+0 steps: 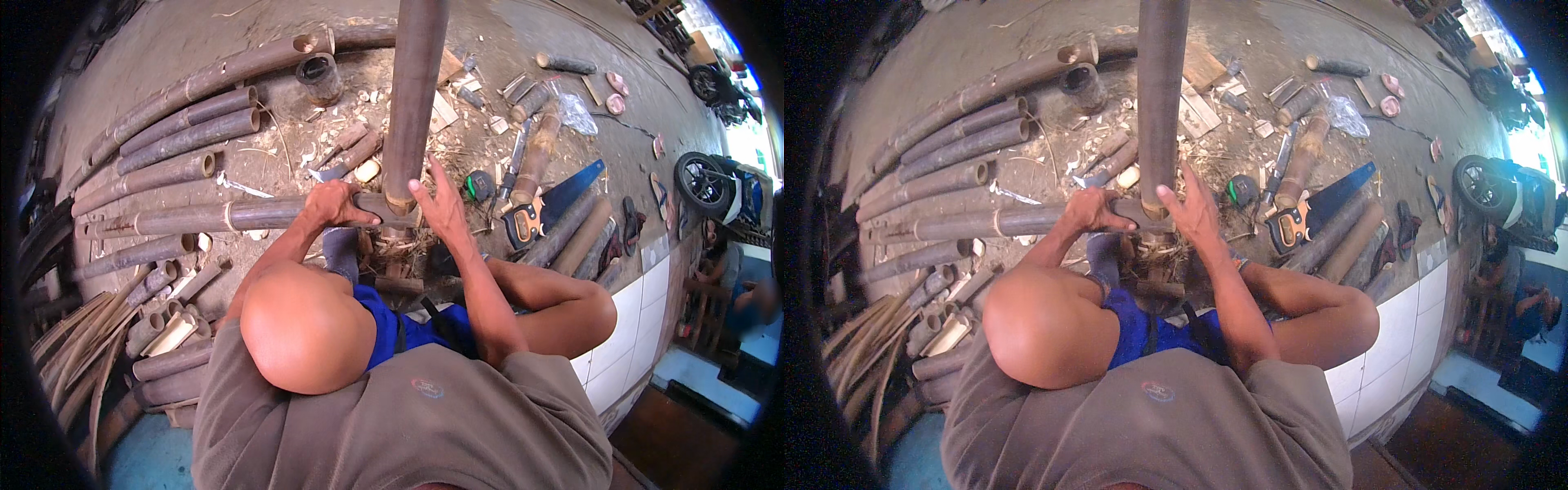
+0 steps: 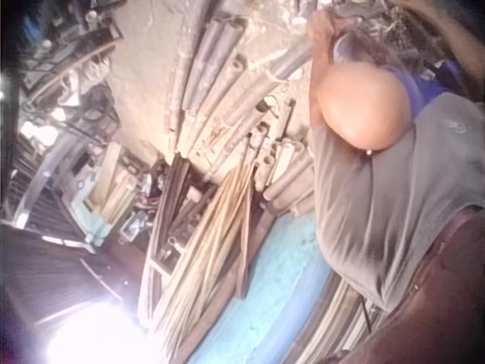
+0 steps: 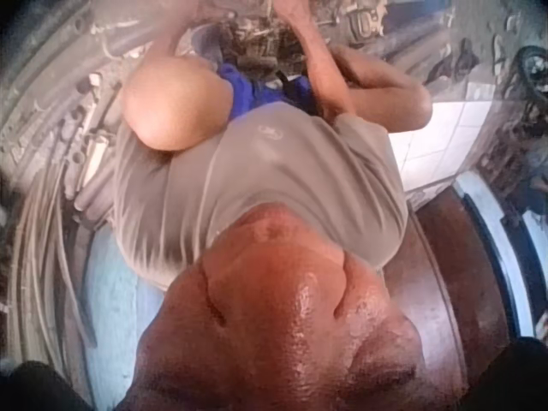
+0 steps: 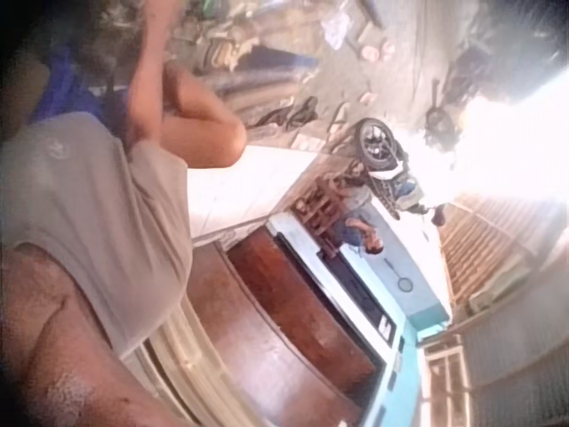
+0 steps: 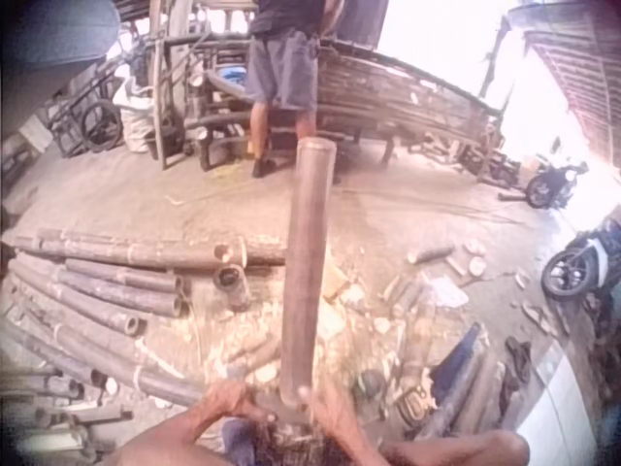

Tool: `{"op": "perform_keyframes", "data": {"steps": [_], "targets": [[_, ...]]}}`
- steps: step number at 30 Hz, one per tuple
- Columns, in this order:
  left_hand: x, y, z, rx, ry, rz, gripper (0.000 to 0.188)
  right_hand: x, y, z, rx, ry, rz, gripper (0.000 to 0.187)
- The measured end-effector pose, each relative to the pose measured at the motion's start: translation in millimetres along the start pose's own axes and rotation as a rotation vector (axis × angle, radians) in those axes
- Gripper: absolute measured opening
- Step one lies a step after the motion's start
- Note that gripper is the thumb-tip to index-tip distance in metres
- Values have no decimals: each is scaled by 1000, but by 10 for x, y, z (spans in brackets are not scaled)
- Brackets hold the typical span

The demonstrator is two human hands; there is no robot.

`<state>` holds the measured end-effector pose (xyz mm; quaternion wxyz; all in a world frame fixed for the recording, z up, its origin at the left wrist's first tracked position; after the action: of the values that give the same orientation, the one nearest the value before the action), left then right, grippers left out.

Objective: The person sits on the floor and repeatedly inserts a short bamboo segment into a vertical bamboo pole, then uses a wooden mallet to tap it into place. The person continues this process, occasionally adjusting the pieces by hand.

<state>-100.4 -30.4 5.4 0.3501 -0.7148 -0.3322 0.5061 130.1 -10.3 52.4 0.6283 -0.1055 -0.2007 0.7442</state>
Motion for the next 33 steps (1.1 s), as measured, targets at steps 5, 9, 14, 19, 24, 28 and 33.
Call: {"op": "perform_keyframes", "data": {"steps": [5,9,14,19,24,28,33], "targets": [[13,0,-37,-7,24,5,83,360,329,95,407,226,-98,94],[33,170,-77,106,177,-56,87,474,345,132,360,164,-196,84],[52,309,-24,134,250,-186,90,1062,-332,1198,373,81,-313,76],[307,-48,195,102,134,-285,91,1654,-1138,1048,334,108,-281,73],[442,-36,323,147,66,-211,89,1465,-1173,38,296,340,-229,68],[478,0,327,154,39,-162,90,1372,-1079,-920,334,450,-278,72],[427,-39,335,154,12,-163,90,1698,-1025,-1469,189,548,-292,79]]}}
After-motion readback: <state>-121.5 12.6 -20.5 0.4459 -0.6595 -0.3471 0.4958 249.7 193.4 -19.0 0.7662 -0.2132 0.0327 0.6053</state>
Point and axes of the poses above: each hand's wrist, its own x-axis towards the middle knuckle, its own y-axis out of the palm, z = x × y, the point moved 8 cm from there along x, towards the middle knuckle, and after that the axes turned 15 degrees about x, right-handed, at the moved point
